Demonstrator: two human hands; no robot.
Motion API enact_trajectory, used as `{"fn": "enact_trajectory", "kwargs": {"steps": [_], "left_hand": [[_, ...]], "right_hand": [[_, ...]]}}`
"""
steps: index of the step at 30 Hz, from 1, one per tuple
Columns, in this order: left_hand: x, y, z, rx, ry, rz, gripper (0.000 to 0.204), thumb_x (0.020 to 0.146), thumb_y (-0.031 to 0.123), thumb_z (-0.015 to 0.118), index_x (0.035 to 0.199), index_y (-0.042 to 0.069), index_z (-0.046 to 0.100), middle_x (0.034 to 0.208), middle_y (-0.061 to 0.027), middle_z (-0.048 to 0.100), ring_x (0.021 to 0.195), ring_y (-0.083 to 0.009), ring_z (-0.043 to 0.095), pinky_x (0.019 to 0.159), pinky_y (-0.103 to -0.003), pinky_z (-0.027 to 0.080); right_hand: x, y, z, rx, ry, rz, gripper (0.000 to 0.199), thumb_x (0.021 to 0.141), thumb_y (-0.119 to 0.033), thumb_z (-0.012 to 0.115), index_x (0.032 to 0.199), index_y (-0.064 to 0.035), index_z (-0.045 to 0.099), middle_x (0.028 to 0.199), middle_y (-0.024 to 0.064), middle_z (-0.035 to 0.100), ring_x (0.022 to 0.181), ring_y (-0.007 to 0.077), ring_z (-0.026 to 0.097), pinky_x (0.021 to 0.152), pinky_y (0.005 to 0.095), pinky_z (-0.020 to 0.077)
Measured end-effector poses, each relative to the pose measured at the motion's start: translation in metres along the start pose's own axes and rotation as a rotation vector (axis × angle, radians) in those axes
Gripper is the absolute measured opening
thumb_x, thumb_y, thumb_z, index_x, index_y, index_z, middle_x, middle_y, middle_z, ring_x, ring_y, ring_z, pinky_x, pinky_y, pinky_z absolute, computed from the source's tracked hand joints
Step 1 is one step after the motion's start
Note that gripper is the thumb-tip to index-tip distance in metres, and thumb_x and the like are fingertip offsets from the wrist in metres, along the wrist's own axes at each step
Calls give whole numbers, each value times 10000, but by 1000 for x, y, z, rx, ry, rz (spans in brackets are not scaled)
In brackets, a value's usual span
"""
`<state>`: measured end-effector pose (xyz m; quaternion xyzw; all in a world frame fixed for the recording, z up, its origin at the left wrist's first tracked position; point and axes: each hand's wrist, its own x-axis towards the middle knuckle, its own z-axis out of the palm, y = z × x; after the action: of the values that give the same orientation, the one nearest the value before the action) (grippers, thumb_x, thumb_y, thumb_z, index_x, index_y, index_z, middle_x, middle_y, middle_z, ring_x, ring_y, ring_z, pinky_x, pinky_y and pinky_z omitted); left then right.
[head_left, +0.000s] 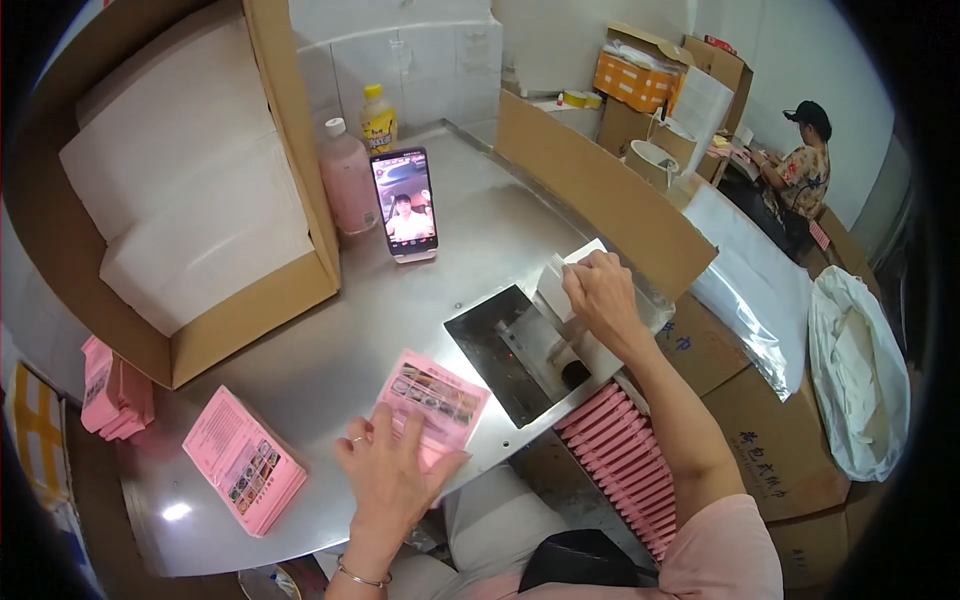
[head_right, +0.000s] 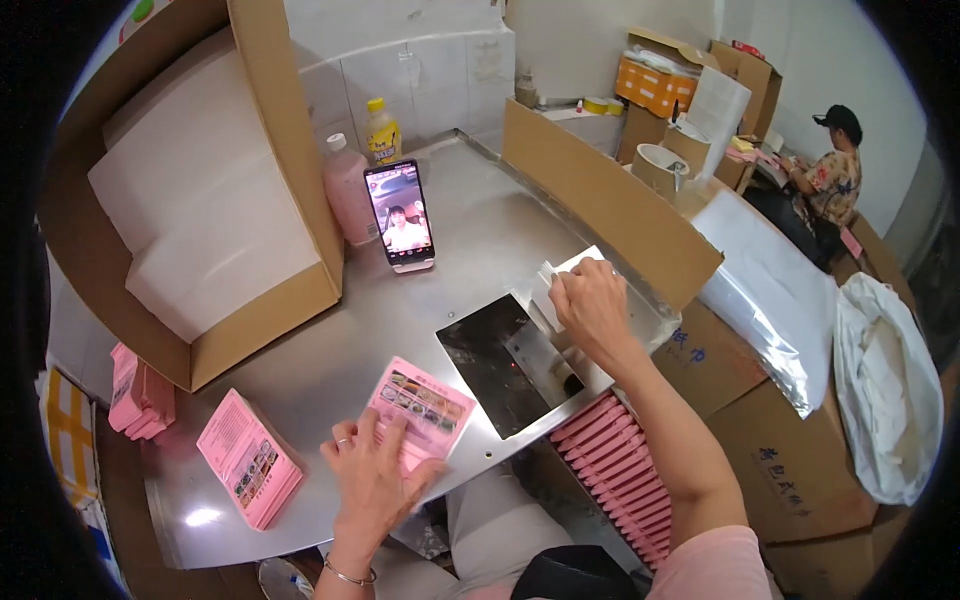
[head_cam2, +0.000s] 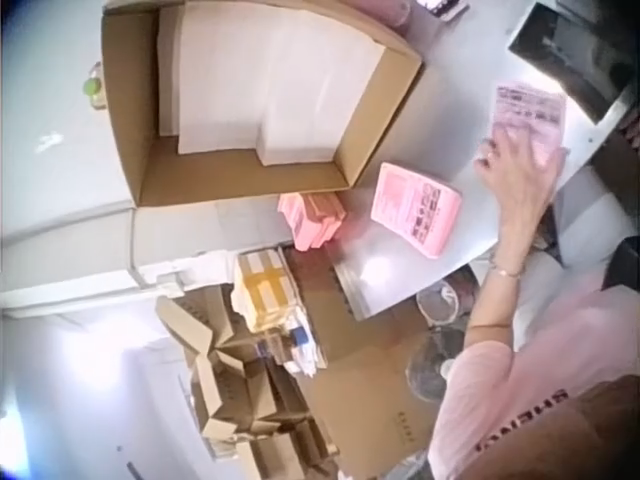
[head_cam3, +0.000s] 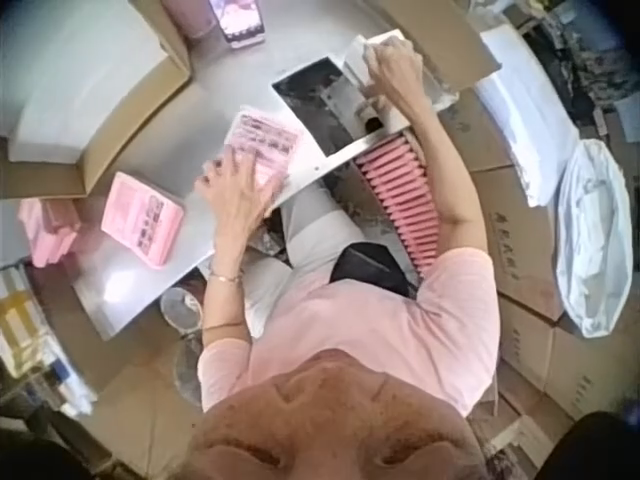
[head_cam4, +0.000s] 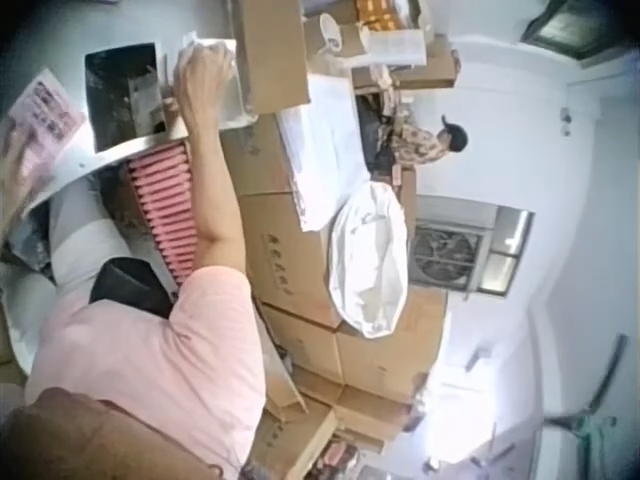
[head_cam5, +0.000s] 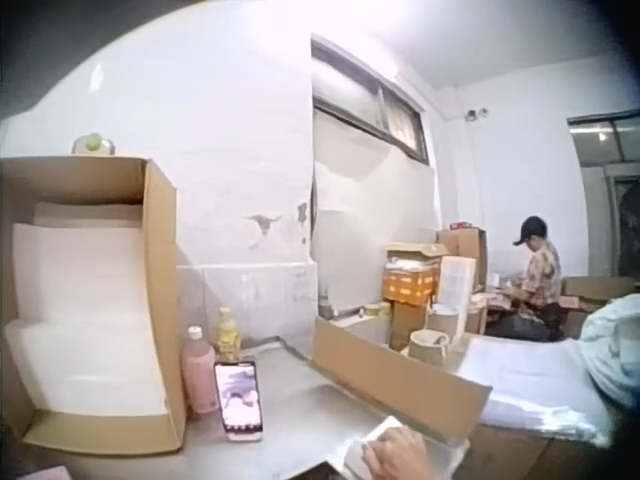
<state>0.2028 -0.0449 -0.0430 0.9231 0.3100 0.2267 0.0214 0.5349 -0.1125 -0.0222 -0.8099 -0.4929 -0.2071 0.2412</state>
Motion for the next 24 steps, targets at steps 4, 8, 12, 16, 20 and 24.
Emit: {"fn": "enact_trajectory", "kwargs": {"steps": [4, 8, 12, 16, 20, 24], "left_hand": [[1, 0, 2, -68, -60, -42, 506, 819, 419, 711, 1147, 44, 619, 1134, -171, 542, 981, -346, 488, 808, -466, 397], [0, -5, 11, -102, -49, -43, 397, 838, 262, 673, 1150, 25, 612, 1088, -186, 543, 963, -355, 501, 798, -444, 427], [-7, -1, 6, -265, -106, 185, 447, 798, 175, 650, 1201, -3, 574, 1062, -212, 537, 958, -365, 514, 840, -457, 434], [-1, -5, -20, -266, -147, 10, 578, 776, 206, 677, 1298, 15, 520, 1050, -217, 543, 942, -375, 528, 811, -469, 445], [1, 22, 3, -334, 3, 82, 721, 773, 193, 705, 1422, 34, 433, 1035, -221, 554, 889, -372, 560, 766, -461, 453], [2, -2, -28, -440, -286, -120, 810, 769, 138, 730, 1482, 32, 361, 1023, -157, 586, 832, -348, 559, 748, -443, 448]], "right_hand": [[-6, 3, 1, -13, 25, -31, 182, 835, -126, 615, 938, -17, 719, 925, 149, 642, 913, 332, 596, 812, 460, 477], [-13, 7, -1, -36, 121, -117, 318, 775, -19, 604, 1086, -17, 669, 1080, 179, 634, 1016, 360, 602, 852, 461, 484], [-63, -62, 3, 251, 100, -515, 360, 784, -20, 607, 1141, 18, 584, 1172, 205, 599, 1119, 395, 570, 955, 521, 446], [-129, -131, -13, 452, -143, -890, 451, 795, -144, 569, 1232, -34, 601, 1211, 189, 557, 1143, 330, 570, 1087, 697, 293], [-83, -126, 50, 156, -270, -715, 300, 833, -117, 562, 1098, 1, 637, 1020, 211, 588, 997, 361, 596, 1088, 714, 245], [-68, -111, 78, 167, -421, -451, 181, 872, -112, 518, 980, -11, 622, 979, 217, 644, 965, 387, 621, 1053, 706, 278]]}}
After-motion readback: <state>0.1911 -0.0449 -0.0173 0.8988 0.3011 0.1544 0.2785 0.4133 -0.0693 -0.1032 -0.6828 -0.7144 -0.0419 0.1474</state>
